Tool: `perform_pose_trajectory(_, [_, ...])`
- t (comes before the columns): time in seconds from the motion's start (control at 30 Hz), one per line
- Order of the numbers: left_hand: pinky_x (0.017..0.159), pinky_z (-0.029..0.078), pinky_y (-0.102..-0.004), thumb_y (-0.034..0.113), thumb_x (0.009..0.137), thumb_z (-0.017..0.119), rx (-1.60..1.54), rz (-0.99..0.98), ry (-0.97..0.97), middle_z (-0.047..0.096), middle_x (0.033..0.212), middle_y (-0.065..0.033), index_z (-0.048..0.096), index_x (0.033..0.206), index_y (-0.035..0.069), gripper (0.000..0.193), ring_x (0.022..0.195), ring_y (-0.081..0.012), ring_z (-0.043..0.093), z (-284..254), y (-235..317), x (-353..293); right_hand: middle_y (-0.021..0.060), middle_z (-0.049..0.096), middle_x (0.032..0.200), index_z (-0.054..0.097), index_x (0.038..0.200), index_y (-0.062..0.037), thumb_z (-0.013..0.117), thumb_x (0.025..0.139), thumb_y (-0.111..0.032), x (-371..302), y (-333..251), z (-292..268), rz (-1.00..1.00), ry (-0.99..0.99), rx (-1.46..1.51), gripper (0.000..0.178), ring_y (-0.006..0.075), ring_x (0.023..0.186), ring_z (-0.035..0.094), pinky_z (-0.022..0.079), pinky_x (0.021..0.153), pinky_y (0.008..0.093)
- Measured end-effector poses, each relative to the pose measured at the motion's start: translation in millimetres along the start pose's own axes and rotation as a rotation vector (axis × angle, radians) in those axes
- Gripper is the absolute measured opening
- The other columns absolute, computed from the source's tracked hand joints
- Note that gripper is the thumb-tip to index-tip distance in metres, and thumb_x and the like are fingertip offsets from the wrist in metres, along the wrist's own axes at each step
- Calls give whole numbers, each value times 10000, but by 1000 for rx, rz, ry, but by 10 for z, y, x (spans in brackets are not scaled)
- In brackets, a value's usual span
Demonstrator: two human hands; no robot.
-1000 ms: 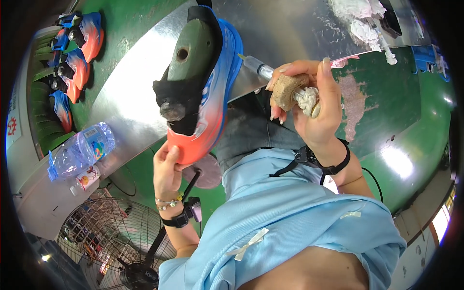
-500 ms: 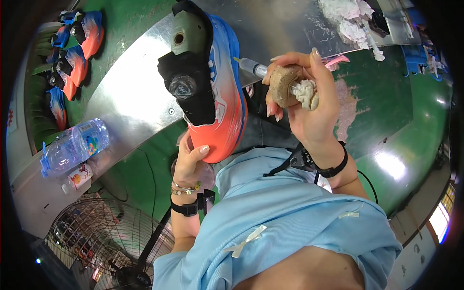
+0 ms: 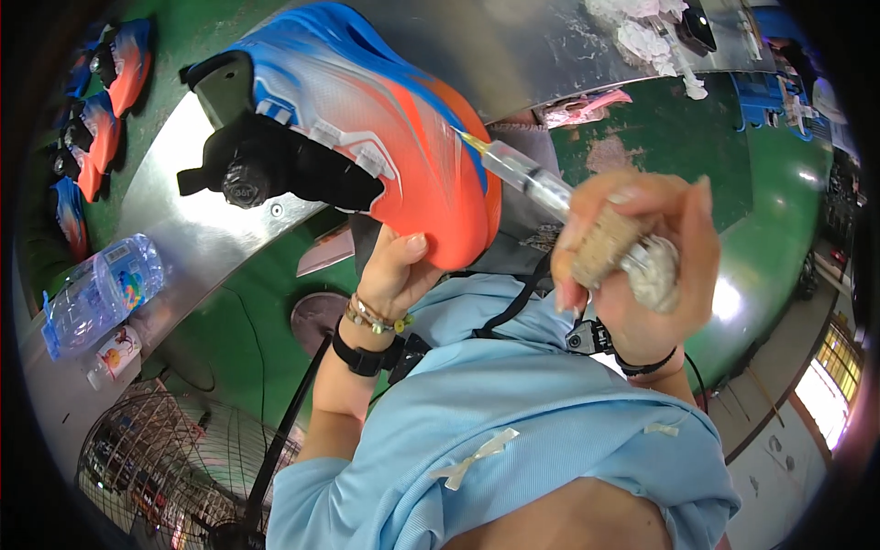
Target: Applying adhesive to the edge of a shoe sole using a syringe.
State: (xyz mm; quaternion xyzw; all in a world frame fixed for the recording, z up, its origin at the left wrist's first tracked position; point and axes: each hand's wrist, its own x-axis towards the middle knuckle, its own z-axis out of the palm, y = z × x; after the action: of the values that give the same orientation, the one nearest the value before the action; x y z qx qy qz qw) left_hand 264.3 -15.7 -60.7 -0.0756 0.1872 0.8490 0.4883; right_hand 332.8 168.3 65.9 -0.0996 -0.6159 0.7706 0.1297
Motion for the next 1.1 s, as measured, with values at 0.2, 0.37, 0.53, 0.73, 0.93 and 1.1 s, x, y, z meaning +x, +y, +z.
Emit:
perform_pose_trajectory(0.2, [968, 402, -351, 175, 714, 729, -41, -28, -104, 499, 1210, -40, 416, 1232, 79, 613, 1127, -188, 490, 196, -80, 481, 193, 481, 734, 499, 1068, -101, 145, 957, -386, -116, -115, -121, -96, 33, 71, 468, 196, 375, 412, 393, 338, 262])
perform_pose_trajectory(0.37, [1015, 367, -429, 328, 696, 742, 89, -9, -84, 475, 1258, -54, 423, 1246, 98, 677, 1179, -209, 448, 264, -108, 719, 186, 475, 758, 518, 1068, -143, 104, 950, -396, -112, -131, -175, -183, 51, -75, 500, 196, 375, 397, 405, 347, 273])
perform_pose_trajectory(0.53, [986, 416, -382, 346, 714, 723, 70, 20, -109, 427, 1304, -96, 392, 1267, 71, 700, 1208, -222, 421, 405, -125, 872, 175, 469, 765, 528, 1051, -182, 91, 947, -402, -91, -156, -193, -191, 79, -106, 500, 197, 376, 391, 415, 357, 294])
perform_pose_trajectory(0.73, [985, 420, -357, 344, 741, 700, 57, 88, -134, 397, 1327, -121, 374, 1277, 56, 691, 1214, -223, 414, 518, -143, 1026, 165, 468, 779, 522, 1006, -205, 105, 944, -416, -88, -175, -197, -161, 157, -153, 472, 201, 389, 413, 415, 362, 297])
perform_pose_trajectory(0.93, [962, 436, -320, 354, 758, 684, 108, 175, -134, 432, 1298, -107, 394, 1258, 53, 652, 1176, -220, 451, 547, -159, 1135, 170, 472, 802, 503, 957, -194, 107, 943, -422, -42, -91, -166, -176, 180, -161, 457, 222, 405, 444, 426, 373, 304])
perform_pose_trajectory(1.1, [930, 449, -316, 350, 792, 652, -21, 228, -90, 508, 1209, -81, 449, 1201, 56, 543, 1134, -216, 481, 738, -163, 1217, 196, 467, 848, 497, 964, -164, 106, 943, -431, 43, -75, -196, -254, -20, -81, 474, 242, 429, 470, 453, 395, 320])
